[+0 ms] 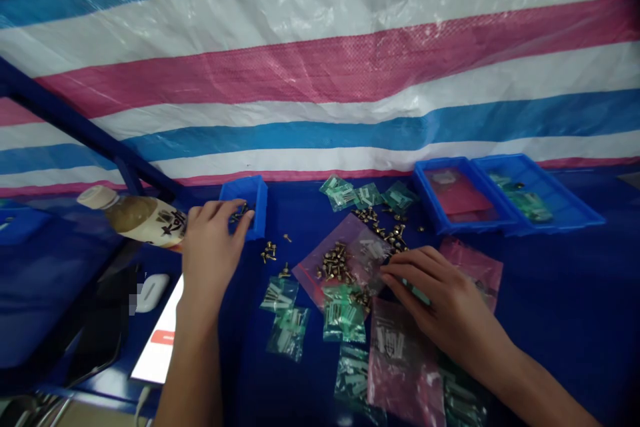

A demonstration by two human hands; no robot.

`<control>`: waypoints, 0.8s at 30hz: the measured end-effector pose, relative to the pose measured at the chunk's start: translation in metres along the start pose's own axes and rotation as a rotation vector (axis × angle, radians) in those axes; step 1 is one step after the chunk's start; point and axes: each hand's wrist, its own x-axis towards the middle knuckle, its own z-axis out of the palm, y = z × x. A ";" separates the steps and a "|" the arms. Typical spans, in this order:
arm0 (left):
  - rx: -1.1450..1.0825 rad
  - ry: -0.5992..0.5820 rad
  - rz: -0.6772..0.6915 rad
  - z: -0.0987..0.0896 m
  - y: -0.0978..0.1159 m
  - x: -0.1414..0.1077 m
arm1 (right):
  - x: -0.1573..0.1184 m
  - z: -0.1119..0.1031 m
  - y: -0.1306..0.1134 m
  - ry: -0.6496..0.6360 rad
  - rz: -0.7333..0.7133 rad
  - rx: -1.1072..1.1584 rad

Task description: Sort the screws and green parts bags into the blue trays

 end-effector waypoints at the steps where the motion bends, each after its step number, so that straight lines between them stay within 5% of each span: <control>1: -0.035 -0.022 0.057 0.002 0.010 -0.002 | 0.000 0.000 0.000 -0.003 -0.001 -0.002; 6: -0.232 -0.326 0.469 0.016 0.066 -0.019 | 0.001 0.000 0.001 -0.033 -0.009 -0.019; 10: -0.231 -0.457 0.622 0.024 0.085 -0.030 | 0.001 0.001 0.001 -0.052 -0.018 -0.030; 24: -0.386 -0.431 0.407 0.042 0.076 -0.023 | 0.001 0.000 -0.001 -0.070 -0.048 -0.041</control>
